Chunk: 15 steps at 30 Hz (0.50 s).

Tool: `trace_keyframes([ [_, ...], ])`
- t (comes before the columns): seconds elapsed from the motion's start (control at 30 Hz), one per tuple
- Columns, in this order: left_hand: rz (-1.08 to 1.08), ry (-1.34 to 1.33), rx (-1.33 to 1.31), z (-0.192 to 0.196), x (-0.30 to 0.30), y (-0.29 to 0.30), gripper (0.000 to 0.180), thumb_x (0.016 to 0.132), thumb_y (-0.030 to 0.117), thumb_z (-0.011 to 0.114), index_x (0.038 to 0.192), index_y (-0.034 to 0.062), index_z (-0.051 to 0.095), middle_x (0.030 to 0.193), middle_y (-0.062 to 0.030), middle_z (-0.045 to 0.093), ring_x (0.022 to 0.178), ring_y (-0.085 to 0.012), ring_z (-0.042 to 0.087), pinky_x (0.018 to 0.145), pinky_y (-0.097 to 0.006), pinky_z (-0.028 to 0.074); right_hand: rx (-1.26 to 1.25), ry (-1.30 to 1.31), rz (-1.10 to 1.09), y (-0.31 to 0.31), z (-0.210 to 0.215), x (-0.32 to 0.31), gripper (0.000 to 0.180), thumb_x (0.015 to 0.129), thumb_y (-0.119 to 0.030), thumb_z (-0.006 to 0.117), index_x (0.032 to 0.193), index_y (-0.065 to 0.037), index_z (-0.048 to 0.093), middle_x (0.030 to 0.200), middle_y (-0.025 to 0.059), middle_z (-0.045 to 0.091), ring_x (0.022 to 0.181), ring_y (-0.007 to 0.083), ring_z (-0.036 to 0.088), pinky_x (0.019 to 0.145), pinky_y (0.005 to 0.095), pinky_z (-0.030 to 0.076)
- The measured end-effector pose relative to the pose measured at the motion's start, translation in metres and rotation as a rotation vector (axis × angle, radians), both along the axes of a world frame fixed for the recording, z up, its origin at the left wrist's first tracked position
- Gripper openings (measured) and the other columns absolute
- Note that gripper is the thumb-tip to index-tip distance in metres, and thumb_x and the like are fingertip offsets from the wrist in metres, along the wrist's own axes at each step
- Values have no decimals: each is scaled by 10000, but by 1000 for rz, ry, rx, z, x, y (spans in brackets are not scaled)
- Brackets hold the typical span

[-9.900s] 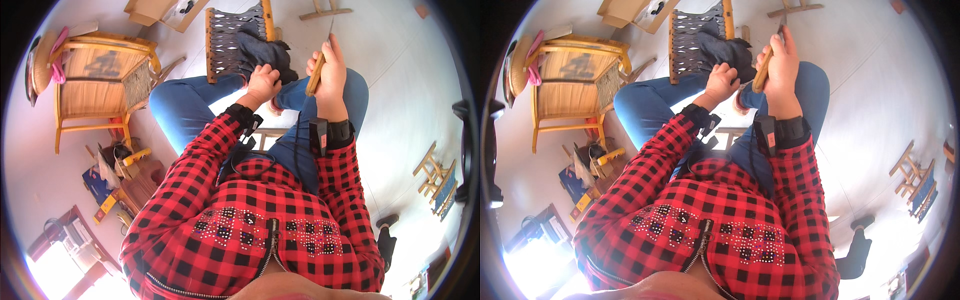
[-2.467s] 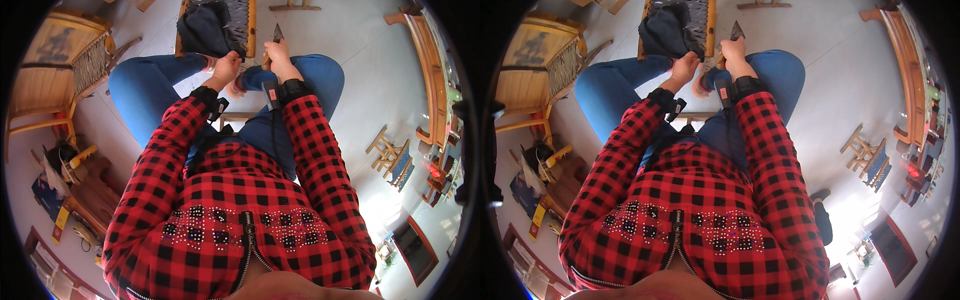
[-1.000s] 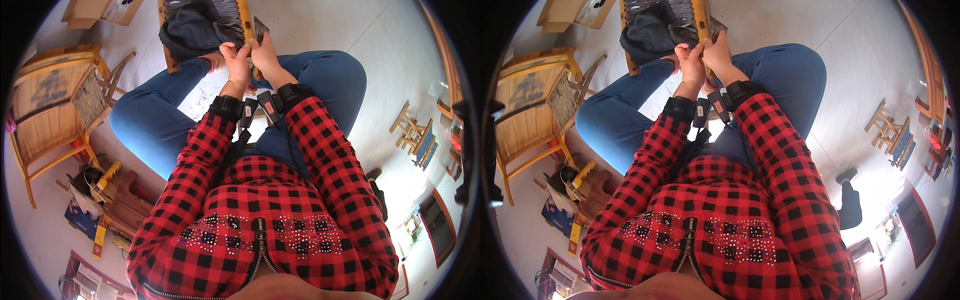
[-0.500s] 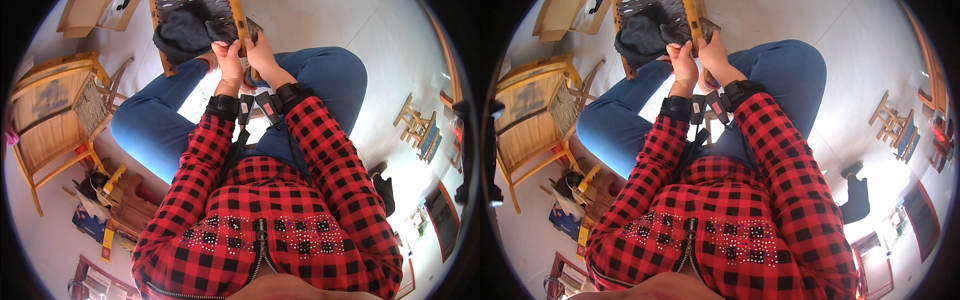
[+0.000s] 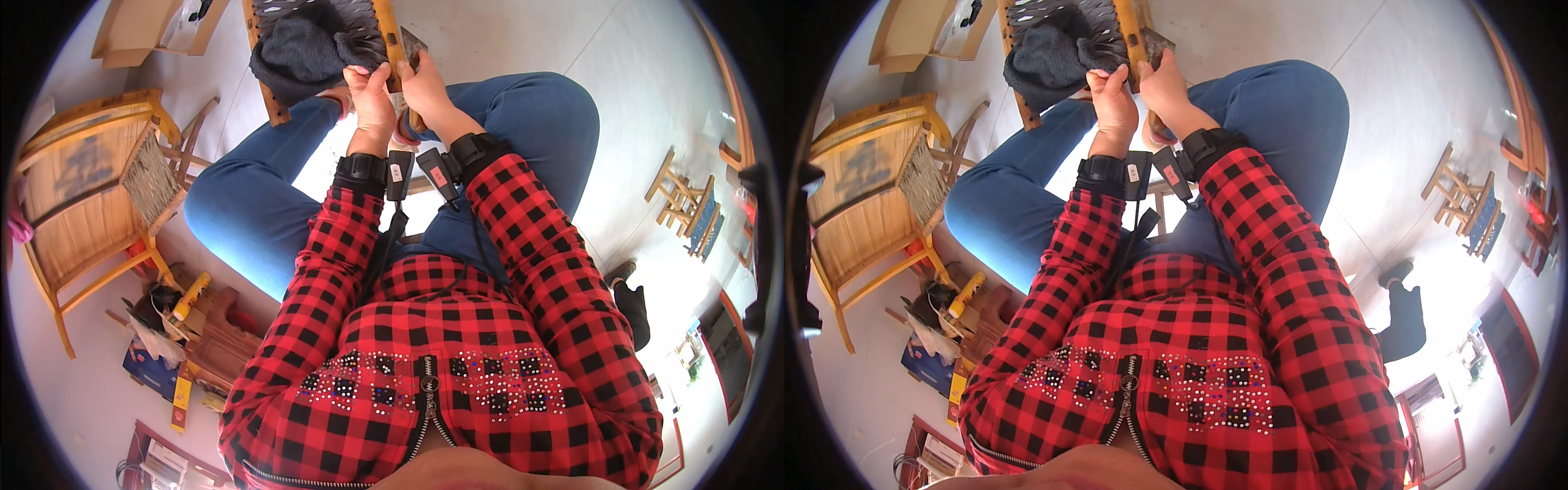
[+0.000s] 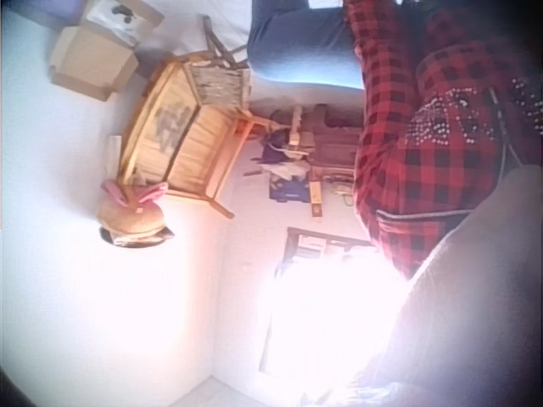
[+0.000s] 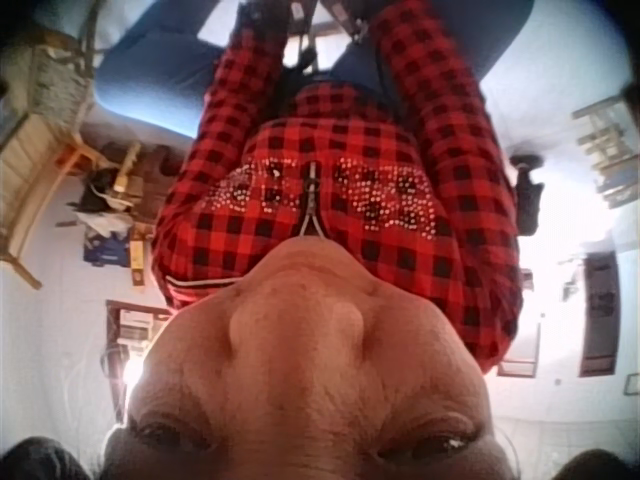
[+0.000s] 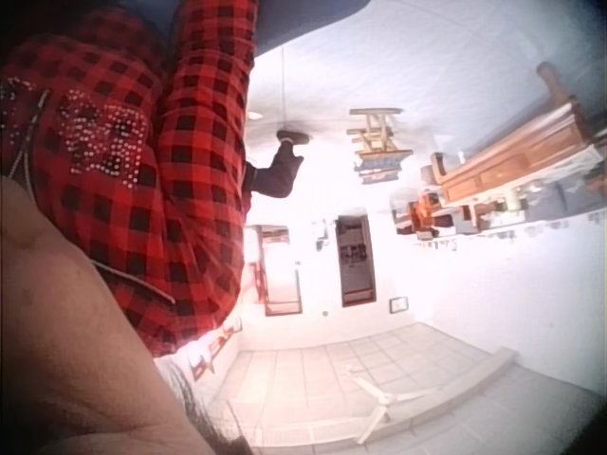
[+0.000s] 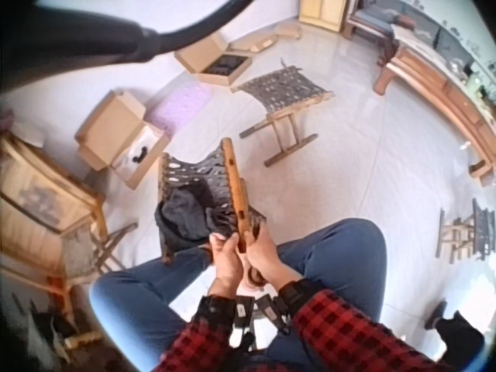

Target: The person sits on the floor and uses a flat metal tool to press and adjust the woven seat of a wooden chair. They repeatedly smooth the fabric and tuck edges into the frame, working across different sections of the seat.

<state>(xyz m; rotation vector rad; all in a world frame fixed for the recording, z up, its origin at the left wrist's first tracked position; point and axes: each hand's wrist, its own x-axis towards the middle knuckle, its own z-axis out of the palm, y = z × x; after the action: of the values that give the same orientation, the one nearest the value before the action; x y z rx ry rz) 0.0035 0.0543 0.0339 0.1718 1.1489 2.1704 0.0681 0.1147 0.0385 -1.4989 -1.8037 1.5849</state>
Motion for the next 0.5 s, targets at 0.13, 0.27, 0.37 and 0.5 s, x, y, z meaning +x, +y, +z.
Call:
trace_keyframes([
  [0.13,31,130,-139,-7,1,6,318,826,19,614,900,151,334,918,-4,455,856,-104,445,818,-259,366,7,-13,-13,-1,-2,-1,643,887,-349,526,1342,55,319,1123,307,576,1058,441,560,911,440,439],
  [0.27,14,292,-364,-13,-6,8,335,828,69,634,918,152,322,933,-18,456,874,-118,439,797,-272,381,-60,-1,-17,-2,0,-1,636,889,-352,525,1350,34,321,1117,305,578,1050,434,567,902,438,447],
  [0.37,-46,140,-209,-9,-7,2,336,818,46,634,911,155,330,916,-6,448,863,-111,439,810,-267,370,-101,11,-25,0,1,-1,626,889,-351,526,1352,21,328,1127,302,575,1057,429,565,901,434,447],
  [0.5,-17,-10,-34,-4,-5,0,325,835,25,612,923,149,325,890,-18,434,865,-115,437,821,-270,392,-54,8,6,0,-4,-2,628,890,-353,527,1352,25,328,1141,295,573,1069,427,559,903,431,446],
])
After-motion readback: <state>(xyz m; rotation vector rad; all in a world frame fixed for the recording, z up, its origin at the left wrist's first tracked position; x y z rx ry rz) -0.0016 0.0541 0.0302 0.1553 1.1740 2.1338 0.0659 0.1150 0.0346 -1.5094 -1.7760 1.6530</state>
